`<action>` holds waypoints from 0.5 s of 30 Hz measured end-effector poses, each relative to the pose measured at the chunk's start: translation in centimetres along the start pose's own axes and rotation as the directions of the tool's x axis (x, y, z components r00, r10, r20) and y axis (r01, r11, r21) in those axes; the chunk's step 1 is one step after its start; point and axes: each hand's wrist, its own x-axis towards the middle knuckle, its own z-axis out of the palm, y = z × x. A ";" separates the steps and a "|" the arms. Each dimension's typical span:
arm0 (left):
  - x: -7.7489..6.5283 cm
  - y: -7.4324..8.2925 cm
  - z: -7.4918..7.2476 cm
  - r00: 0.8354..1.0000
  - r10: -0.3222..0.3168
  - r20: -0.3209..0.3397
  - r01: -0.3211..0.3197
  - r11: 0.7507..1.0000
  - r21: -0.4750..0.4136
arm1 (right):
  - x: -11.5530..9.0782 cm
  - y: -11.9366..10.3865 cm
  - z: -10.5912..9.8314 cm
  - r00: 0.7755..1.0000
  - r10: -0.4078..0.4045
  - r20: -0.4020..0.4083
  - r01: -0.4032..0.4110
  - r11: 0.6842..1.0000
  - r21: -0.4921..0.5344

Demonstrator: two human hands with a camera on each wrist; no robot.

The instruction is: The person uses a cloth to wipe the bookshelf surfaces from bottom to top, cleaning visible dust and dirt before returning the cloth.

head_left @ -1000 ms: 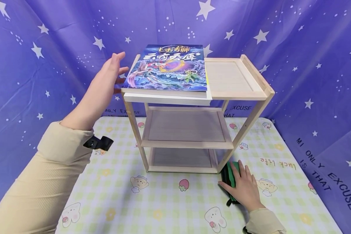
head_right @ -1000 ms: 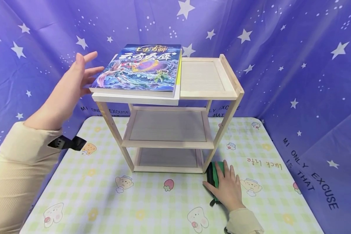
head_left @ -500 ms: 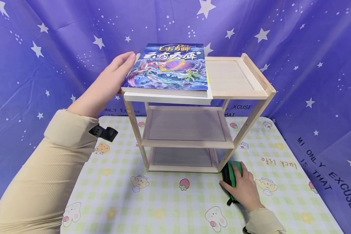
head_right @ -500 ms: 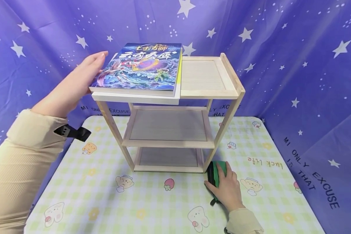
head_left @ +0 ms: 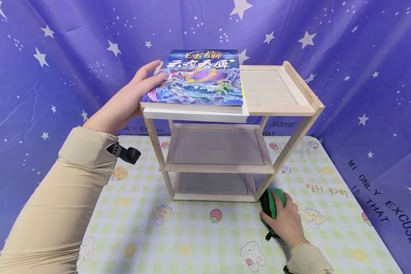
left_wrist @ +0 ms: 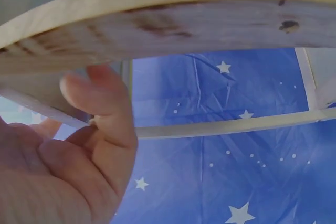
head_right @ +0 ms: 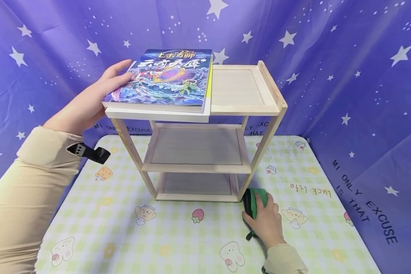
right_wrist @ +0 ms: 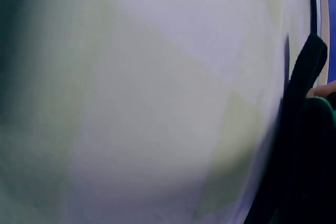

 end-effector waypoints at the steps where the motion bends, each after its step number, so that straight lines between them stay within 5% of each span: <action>1: 0.1 -0.1 0.1 1.000 0.007 -0.005 -0.007 1.000 -0.017 | 0.0 0.0 0.0 1.000 0.004 0.001 -0.004 1.000 -0.002; 15: 0.8 -1.3 1.1 0.991 0.133 -0.025 -0.135 0.979 -0.152 | 0.2 0.8 0.3 1.000 0.009 0.011 -0.009 0.997 0.076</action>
